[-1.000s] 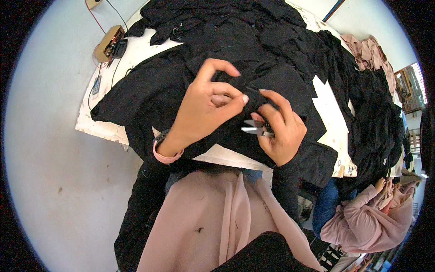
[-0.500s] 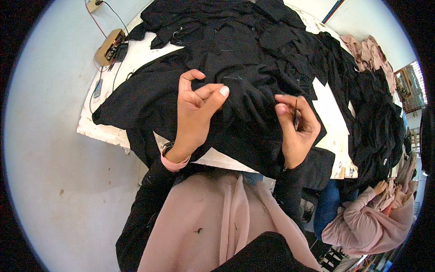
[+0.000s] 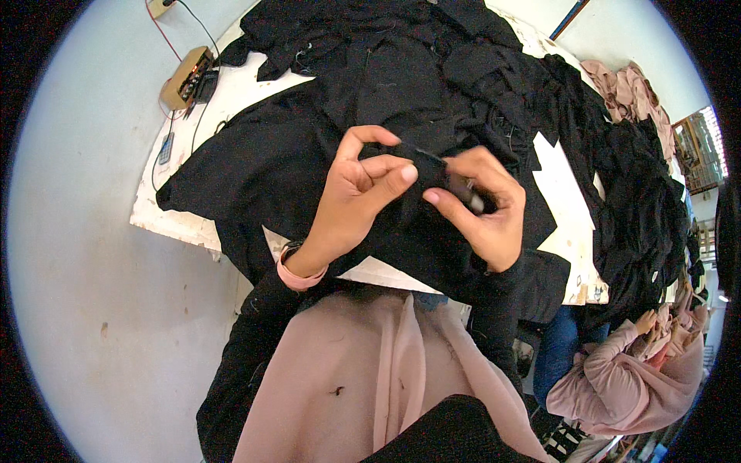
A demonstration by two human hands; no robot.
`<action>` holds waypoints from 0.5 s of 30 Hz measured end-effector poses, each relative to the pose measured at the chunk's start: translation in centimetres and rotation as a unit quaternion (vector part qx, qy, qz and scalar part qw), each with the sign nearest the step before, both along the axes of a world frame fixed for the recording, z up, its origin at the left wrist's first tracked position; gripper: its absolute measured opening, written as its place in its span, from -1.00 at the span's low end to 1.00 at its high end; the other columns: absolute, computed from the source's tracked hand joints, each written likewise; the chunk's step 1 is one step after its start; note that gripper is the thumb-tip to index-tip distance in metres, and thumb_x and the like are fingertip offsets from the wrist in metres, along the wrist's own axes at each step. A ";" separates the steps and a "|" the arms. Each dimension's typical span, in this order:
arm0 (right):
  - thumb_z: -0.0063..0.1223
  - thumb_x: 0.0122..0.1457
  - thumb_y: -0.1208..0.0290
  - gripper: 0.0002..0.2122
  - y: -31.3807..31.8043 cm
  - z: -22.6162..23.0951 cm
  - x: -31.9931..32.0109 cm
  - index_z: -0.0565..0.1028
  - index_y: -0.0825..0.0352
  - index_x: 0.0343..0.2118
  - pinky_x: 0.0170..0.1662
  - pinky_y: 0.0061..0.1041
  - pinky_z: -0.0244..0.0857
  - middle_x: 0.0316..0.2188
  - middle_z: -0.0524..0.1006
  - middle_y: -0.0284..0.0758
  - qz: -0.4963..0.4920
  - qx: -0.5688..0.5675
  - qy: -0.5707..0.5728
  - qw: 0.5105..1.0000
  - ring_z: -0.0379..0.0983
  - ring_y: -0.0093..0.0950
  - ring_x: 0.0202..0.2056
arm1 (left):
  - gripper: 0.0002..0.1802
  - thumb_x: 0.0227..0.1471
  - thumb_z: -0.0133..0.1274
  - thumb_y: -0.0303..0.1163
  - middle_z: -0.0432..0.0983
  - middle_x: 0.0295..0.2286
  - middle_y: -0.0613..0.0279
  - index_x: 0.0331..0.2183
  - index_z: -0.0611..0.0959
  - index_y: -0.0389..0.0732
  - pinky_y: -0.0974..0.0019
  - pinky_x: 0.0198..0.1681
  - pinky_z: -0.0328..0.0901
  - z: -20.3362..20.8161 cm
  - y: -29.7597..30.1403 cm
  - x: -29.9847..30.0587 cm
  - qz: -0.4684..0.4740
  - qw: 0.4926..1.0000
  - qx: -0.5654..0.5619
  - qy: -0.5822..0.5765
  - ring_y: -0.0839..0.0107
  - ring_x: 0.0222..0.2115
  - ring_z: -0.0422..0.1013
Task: The person uses a small cutting tool to trim loose threads and tags from a black shirt laid on a table. They repeatedly lift and reposition the shirt to access different areas, cutting threads near seams, buttons, and the collar.
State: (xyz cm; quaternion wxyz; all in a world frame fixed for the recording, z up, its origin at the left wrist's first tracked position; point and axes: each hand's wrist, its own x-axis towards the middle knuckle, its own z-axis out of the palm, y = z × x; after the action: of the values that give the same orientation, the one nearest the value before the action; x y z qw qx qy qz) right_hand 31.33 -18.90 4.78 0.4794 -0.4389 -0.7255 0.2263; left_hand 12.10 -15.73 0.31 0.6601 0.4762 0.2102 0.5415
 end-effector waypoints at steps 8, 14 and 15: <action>0.29 -0.09 0.69 -0.77 -2.9 -1.6 10.5 0.61 0.41 -0.30 -0.15 -0.48 0.36 -0.32 0.60 -0.24 0.133 -0.231 -0.120 0.956 0.51 -0.40 -0.26 | -0.63 0.27 0.00 -0.14 0.55 -0.53 0.22 -0.30 0.67 -0.26 0.41 -0.39 0.31 1.9 1.2 -7.9 0.348 0.777 0.107 0.513 0.53 -0.50 0.43; 0.11 0.05 0.66 -0.89 -3.4 -2.0 9.9 0.54 0.43 -0.33 -0.04 -0.49 0.32 -0.15 0.55 -0.14 0.040 -0.091 0.171 0.980 0.48 -0.39 -0.13 | -0.28 0.23 -0.13 0.22 0.57 -0.62 0.13 -0.42 0.72 -0.29 0.29 -0.42 0.39 0.2 0.2 -8.1 0.188 0.763 -0.043 0.617 0.34 -0.58 0.55; 0.13 0.06 0.64 -0.86 -2.5 -1.8 8.7 0.55 0.42 -0.28 0.00 -0.45 0.32 -0.11 0.55 -0.12 0.061 -0.078 0.137 0.986 0.48 -0.36 -0.07 | -0.27 0.22 -0.11 0.23 0.57 -0.61 0.12 -0.41 0.70 -0.33 0.30 -0.40 0.41 -0.2 0.5 -7.3 0.123 0.770 -0.065 0.623 0.35 -0.56 0.55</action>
State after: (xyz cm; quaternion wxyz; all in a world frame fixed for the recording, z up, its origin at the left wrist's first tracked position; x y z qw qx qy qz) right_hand 40.04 -21.45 2.95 0.5237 -0.3946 -0.6584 0.3694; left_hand 4.80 -15.20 0.15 0.3417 0.6352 0.6668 0.1873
